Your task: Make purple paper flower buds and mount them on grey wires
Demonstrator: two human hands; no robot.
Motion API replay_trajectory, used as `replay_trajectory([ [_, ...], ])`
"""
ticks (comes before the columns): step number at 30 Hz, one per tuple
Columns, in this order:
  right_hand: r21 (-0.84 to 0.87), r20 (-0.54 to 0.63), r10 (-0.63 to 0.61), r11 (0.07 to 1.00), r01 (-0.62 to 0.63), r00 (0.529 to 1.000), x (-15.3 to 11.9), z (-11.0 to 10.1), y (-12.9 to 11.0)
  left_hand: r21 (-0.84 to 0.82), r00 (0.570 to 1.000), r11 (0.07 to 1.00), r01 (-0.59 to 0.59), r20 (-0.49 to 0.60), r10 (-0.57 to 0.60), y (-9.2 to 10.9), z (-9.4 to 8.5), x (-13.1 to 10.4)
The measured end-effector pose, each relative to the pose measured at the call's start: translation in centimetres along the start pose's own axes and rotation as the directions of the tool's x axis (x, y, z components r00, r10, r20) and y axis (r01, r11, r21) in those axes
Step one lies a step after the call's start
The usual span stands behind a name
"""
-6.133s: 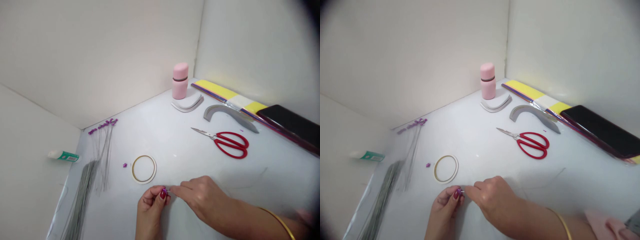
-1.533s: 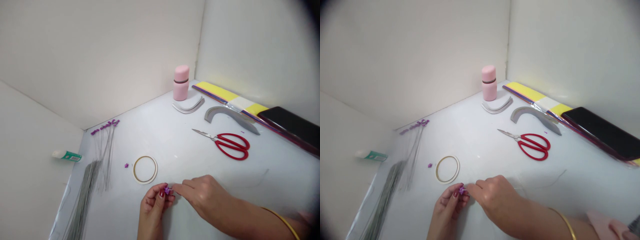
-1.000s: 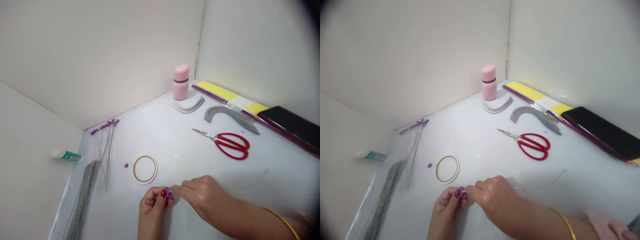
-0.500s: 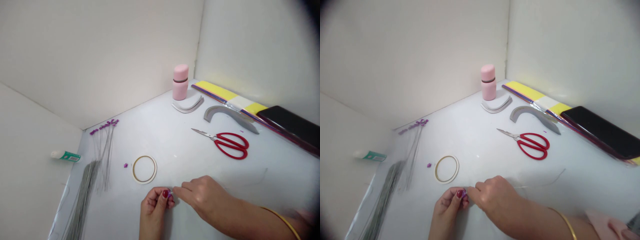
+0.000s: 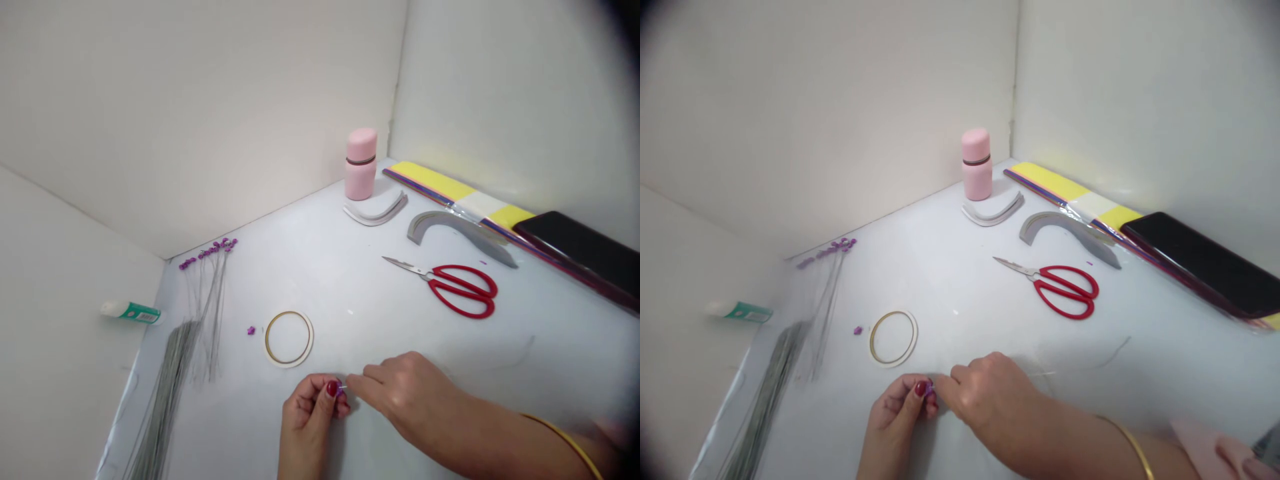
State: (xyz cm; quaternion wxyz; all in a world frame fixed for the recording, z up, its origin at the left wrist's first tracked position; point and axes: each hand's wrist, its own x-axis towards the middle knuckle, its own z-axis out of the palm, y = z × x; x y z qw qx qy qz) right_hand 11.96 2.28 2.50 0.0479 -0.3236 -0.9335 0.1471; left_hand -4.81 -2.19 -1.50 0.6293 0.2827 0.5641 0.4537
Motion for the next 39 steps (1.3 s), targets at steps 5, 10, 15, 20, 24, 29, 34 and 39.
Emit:
replay_trajectory([
  [5,-0.006,0.022,0.003,1.000,-0.003,1.000,0.00,-0.20,-0.05,0.012,1.000,1.000,-0.002,0.004,0.002,0.23,0.11,0.01],
  [10,-0.027,0.023,0.001,1.000,-0.001,1.000,-0.02,0.08,-0.02,0.022,1.000,1.000,-0.005,0.007,0.005,0.15,0.11,-0.04],
  [15,-0.021,0.000,-0.002,1.000,0.002,1.000,-0.16,0.31,-0.05,0.024,1.000,1.000,0.003,0.003,-0.003,0.02,-0.02,-0.02],
  [20,-0.021,-0.021,-0.029,0.999,0.029,0.999,-0.24,0.32,-0.07,0.039,1.000,0.999,0.003,0.001,-0.003,0.02,-0.07,-0.06],
  [24,-0.022,-0.023,-0.041,0.999,0.041,0.999,-0.32,0.56,0.02,0.020,1.000,1.000,0.006,0.001,-0.006,0.07,-0.04,0.00],
  [29,-0.018,0.007,-0.016,1.000,0.016,1.000,-0.25,0.33,0.17,0.023,1.000,1.000,0.005,0.015,-0.006,0.43,0.07,-0.10],
  [34,-0.020,0.014,-0.011,1.000,0.012,1.000,0.01,-0.24,0.07,0.039,1.000,0.999,0.004,0.006,-0.004,0.59,0.15,-0.27],
  [39,-0.024,0.006,-0.027,0.999,0.027,1.000,0.10,-0.26,0.00,0.039,1.000,0.999,0.004,-0.004,-0.004,0.62,0.34,-0.26],
])
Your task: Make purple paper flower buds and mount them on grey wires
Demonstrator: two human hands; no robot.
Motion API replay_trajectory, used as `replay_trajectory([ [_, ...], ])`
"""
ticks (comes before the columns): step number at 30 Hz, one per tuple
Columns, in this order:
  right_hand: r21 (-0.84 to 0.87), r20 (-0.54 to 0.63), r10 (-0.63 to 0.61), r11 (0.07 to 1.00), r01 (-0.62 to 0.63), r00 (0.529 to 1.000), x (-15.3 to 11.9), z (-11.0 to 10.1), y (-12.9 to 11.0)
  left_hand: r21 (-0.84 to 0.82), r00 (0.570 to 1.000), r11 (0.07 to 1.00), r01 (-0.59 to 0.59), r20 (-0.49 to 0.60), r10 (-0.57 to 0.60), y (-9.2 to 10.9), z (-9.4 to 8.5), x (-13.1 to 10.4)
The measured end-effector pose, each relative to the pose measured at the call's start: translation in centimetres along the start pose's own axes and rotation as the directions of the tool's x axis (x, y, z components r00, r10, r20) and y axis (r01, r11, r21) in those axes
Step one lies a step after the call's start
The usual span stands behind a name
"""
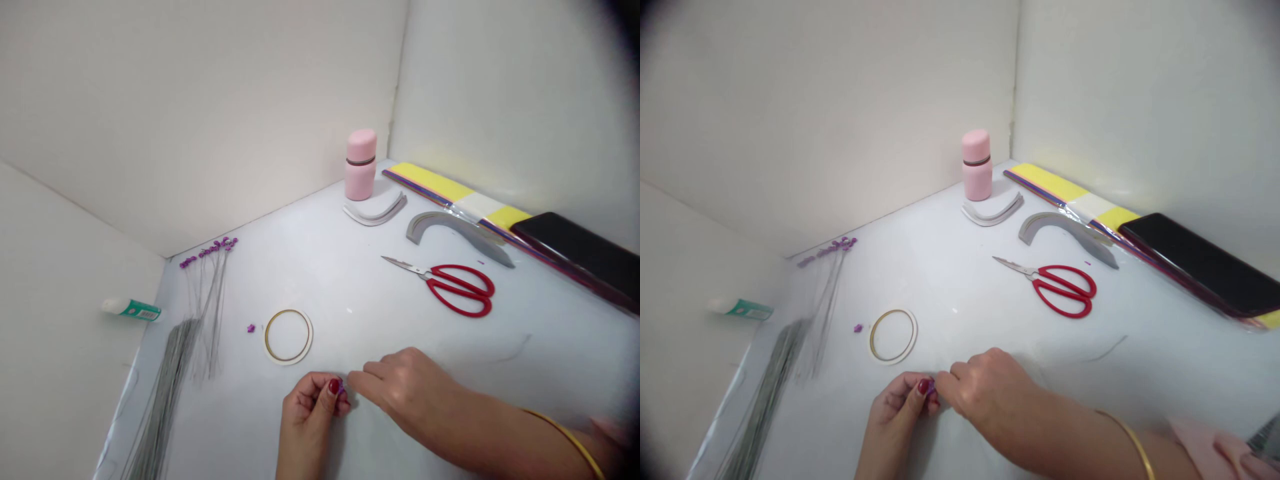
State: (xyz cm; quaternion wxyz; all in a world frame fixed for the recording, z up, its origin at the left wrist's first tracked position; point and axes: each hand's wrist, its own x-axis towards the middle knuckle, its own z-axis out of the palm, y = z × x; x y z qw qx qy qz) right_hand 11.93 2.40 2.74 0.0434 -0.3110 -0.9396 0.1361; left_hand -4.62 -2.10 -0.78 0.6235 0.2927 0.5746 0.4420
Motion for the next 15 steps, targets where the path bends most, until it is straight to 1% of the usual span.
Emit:
replay_trajectory([
  [7,0.008,-0.015,-0.003,1.000,0.003,1.000,-0.13,0.16,0.01,0.007,1.000,1.000,-0.008,0.018,0.008,-0.04,-0.06,-0.03],
  [12,0.009,-0.004,0.005,1.000,-0.005,1.000,-0.19,0.20,0.01,0.013,1.000,1.000,-0.009,0.009,0.009,-0.19,-0.06,0.03],
  [15,0.003,-0.027,0.002,1.000,-0.002,1.000,-0.18,0.27,0.03,0.013,1.000,1.000,-0.006,0.015,0.006,-0.17,-0.01,0.04],
])
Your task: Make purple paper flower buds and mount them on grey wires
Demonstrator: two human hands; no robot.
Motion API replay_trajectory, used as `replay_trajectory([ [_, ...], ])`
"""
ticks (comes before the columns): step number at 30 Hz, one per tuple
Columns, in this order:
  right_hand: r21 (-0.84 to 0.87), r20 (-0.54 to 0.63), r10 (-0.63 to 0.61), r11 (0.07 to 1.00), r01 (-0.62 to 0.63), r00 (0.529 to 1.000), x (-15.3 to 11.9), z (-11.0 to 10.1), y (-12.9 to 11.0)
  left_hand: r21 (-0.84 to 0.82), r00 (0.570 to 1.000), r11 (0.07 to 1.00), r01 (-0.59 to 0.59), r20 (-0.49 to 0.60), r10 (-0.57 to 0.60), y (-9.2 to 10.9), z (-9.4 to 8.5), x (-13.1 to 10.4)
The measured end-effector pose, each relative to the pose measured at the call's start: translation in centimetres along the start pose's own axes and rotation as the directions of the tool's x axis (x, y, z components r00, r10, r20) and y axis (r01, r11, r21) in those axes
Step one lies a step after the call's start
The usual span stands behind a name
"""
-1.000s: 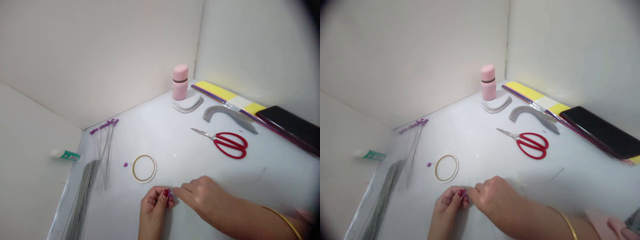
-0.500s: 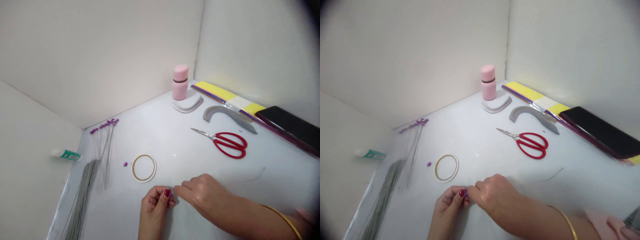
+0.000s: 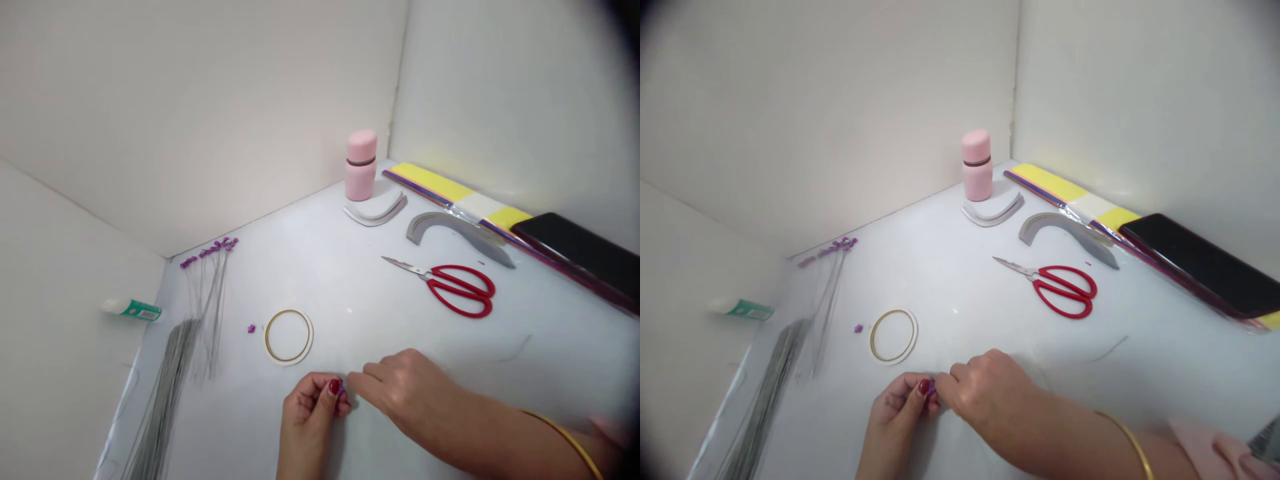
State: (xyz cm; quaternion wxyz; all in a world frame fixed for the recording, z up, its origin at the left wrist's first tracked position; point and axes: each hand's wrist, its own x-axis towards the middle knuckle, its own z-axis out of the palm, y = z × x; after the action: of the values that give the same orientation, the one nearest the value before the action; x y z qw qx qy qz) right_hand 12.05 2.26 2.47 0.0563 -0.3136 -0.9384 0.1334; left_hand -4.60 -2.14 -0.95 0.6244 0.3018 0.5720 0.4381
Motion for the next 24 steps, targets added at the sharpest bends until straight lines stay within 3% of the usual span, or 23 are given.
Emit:
replay_trajectory([
  [13,0.031,0.047,0.024,0.999,-0.025,0.999,0.0,-0.2,0.1,-0.039,1.000,0.999,-0.002,-0.027,0.001,0.2,-0.1,0.0],
  [24,0.049,-0.014,0.071,0.996,-0.070,0.997,-0.6,-1.1,-0.1,-0.074,0.993,0.996,-0.059,-0.104,0.051,0.3,-0.1,-0.3],
])
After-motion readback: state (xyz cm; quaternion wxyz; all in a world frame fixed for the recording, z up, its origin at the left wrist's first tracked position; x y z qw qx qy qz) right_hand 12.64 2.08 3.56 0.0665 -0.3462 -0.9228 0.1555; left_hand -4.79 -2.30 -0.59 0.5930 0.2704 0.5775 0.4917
